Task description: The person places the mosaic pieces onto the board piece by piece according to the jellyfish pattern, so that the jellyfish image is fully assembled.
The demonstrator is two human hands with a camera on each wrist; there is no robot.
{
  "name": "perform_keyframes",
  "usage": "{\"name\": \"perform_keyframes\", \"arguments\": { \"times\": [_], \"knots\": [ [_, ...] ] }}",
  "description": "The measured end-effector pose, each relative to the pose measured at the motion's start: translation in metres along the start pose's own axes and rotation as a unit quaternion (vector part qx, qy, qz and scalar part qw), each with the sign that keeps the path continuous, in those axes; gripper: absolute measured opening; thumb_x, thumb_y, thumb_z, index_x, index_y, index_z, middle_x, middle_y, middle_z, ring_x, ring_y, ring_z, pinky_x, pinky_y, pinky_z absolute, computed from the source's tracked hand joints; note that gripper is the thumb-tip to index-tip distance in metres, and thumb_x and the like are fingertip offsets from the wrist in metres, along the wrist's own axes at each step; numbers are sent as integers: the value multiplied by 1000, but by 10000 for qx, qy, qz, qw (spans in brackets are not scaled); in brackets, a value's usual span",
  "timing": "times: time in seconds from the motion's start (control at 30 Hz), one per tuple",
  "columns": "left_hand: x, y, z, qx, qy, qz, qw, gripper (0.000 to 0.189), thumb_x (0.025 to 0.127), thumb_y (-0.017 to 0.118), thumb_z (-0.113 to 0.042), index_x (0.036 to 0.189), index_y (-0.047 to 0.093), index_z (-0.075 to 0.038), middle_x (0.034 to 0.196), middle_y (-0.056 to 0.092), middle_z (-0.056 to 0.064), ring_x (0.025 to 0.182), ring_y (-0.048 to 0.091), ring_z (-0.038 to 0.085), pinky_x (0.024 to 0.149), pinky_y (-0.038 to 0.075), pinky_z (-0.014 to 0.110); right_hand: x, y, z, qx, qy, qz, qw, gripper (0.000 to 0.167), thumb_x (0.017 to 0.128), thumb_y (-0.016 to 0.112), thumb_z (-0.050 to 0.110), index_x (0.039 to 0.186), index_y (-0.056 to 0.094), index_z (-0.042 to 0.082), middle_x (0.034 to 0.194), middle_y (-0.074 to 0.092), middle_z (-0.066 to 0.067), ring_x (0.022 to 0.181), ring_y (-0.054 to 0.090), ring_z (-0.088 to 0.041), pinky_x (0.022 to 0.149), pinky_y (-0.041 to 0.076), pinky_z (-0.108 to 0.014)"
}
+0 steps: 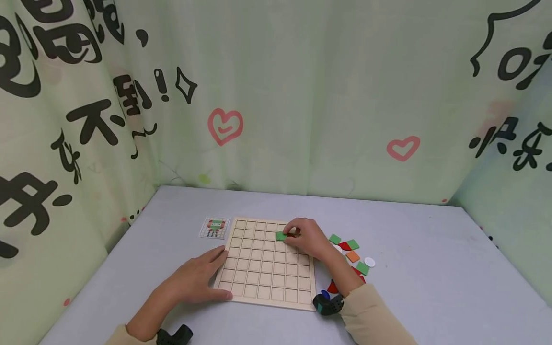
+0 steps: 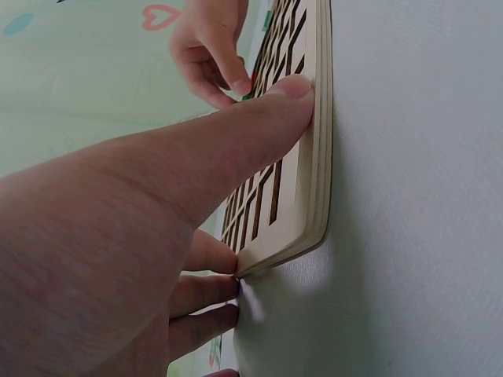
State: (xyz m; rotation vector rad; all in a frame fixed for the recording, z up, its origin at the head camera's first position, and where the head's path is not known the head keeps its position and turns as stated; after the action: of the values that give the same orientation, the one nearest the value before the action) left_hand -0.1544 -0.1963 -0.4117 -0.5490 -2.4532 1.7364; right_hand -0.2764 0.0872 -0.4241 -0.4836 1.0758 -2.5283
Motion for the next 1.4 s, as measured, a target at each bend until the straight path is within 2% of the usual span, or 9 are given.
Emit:
{"name": "perform_keyframes", "arguments": {
  "times": [0.3, 0.53, 0.93, 1.4],
  "knots": [
    [2, 2, 0, 65, -13, -42, 10000, 104, 73, 71, -66, 148, 37, -3, 157, 30, 15, 143, 35, 34, 108, 36, 56, 7, 7, 5, -9, 74, 1, 10000, 11, 83, 76, 13, 93, 73, 14, 89, 65, -1, 73, 50, -13, 66, 43, -26],
    [1, 2, 3, 93, -2, -68, 9999, 104, 72, 72, -65, 148, 37, -3, 157, 31, 15, 142, 35, 33, 108, 36, 55, 10, 12, 10, -50, -136, -7, 9999, 10, 83, 75, 13, 94, 73, 12, 91, 66, -2, 72, 50, -11, 64, 43, -25],
    [1, 3, 3, 58, 87, -134, 9999, 103, 73, 73, -63, 147, 37, -1, 156, 32, 16, 141, 36, 34, 107, 37, 55, 15, 19, 14, -132, -252, -56, 9996, 10, 83, 75, 14, 93, 73, 12, 91, 66, -2, 72, 48, -12, 64, 41, -26],
    [0, 1, 2, 115, 54, -97, 9999, 103, 73, 72, -64, 148, 37, -2, 156, 31, 15, 142, 36, 34, 107, 37, 56, 19, 22, 18, -255, -247, 76, 9993, 6, 83, 75, 13, 89, 75, 13, 103, 69, -1, 73, 49, -10, 66, 42, -25]
  ]
}}
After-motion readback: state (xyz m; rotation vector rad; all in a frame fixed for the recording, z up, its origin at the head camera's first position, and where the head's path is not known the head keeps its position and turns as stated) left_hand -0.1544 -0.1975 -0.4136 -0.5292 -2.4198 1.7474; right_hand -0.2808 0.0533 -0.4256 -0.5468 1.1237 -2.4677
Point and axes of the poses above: each hand's wrist, its own x-axis towards the middle knuckle, its own y-axis out of the palm, z = x × y, the point moved 1 cm from there along x, towards the middle knuckle
